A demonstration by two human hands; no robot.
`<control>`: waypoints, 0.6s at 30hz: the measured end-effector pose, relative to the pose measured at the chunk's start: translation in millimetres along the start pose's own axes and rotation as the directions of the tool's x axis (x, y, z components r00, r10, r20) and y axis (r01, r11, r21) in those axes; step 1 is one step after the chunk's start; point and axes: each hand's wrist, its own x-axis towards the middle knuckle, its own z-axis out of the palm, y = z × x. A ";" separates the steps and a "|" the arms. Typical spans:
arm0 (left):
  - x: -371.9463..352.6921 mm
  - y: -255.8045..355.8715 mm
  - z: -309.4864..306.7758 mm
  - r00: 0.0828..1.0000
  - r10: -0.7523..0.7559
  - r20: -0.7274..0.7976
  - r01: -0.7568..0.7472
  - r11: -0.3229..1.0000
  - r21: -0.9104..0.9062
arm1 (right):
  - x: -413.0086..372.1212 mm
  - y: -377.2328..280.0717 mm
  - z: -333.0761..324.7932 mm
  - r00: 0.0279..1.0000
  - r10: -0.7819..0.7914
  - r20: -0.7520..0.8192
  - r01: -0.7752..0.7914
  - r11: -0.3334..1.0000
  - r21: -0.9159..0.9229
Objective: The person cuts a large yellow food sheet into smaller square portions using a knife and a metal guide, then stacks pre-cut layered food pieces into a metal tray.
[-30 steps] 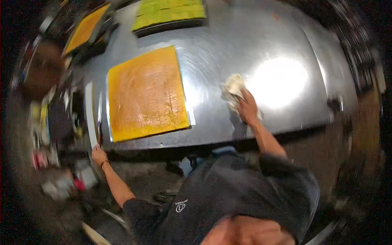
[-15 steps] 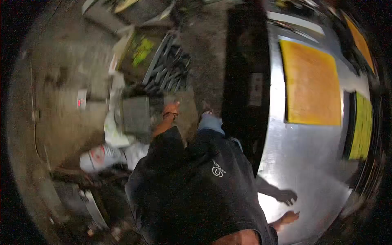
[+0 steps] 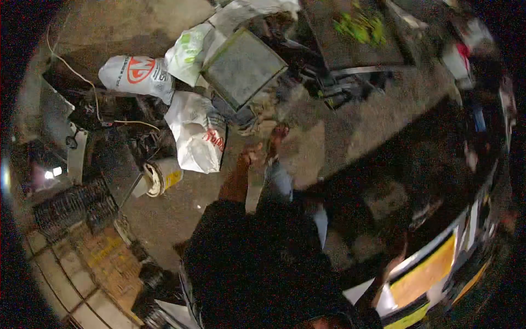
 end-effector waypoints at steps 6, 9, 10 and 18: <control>192.0 -17.1 -94.1 1.000 0.011 0.003 -0.010 0.932 -0.363 | 32.5 12.5 152.4 0.951 0.037 0.307 0.065 0.947 -0.315; 280.8 13.4 -129.9 1.000 -0.006 -0.023 -0.009 0.793 -0.609 | 7.0 22.4 199.2 0.883 0.027 0.469 0.178 0.905 -0.386; 299.0 18.3 -137.7 0.999 -0.018 -0.049 -0.019 0.738 -0.674 | -6.1 39.8 217.1 0.859 0.016 0.512 0.215 0.895 -0.390; 457.0 -18.0 -137.4 0.985 -0.124 -0.116 -0.004 0.667 -0.745 | -31.7 119.8 225.2 0.657 0.096 0.748 0.383 0.812 -0.440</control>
